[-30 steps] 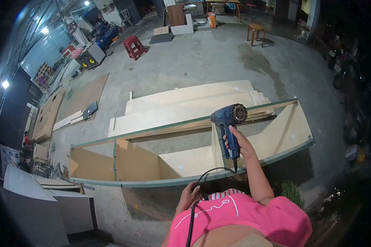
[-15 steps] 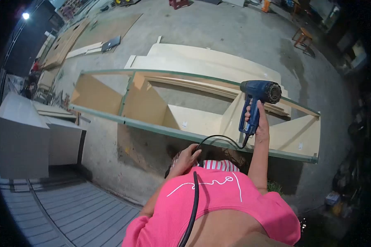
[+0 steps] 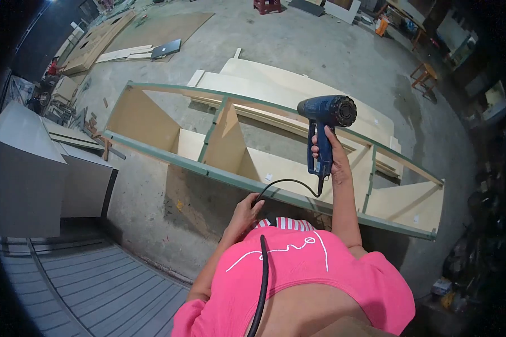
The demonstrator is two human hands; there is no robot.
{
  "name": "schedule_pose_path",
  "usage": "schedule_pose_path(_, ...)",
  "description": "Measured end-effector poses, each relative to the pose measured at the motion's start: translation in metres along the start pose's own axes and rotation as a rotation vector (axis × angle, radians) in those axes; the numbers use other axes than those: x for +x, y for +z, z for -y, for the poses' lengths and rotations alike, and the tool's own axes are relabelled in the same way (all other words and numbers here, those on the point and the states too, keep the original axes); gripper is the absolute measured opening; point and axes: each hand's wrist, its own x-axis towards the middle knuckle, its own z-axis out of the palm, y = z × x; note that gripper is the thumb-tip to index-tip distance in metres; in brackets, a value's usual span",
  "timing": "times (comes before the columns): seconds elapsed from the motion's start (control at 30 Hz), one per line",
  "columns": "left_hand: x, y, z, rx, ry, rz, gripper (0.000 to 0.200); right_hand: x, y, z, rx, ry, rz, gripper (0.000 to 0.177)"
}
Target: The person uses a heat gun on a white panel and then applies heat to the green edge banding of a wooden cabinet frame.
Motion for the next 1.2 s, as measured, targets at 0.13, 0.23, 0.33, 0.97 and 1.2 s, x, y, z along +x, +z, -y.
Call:
schedule_pose_path(0.13, 0.008, -0.038, -0.019, 0.186, 0.035, 0.024, 0.037, 0.025, 0.008, -0.015, -0.042, 0.007, -0.043, 0.031)
schedule_pose_path(0.23, 0.025, -0.061, 0.003, 0.204, 0.051, 0.057, 0.041, 0.027, 0.015, -0.025, -0.054, -0.017, -0.076, 0.034)
schedule_pose_path(0.33, 0.033, -0.076, -0.011, 0.213, -0.060, 0.123, 0.041, 0.024, 0.022, -0.029, -0.045, -0.066, -0.115, 0.036)
schedule_pose_path(0.97, 0.039, -0.112, -0.014, 0.186, -0.028, 0.184, 0.035, 0.025, 0.046, -0.030, 0.067, -0.055, -0.223, 0.038)
schedule_pose_path(1.2, 0.045, -0.117, 0.009, 0.136, -0.011, 0.204, 0.034, 0.027, 0.050, -0.035, 0.035, -0.073, -0.246, 0.040)
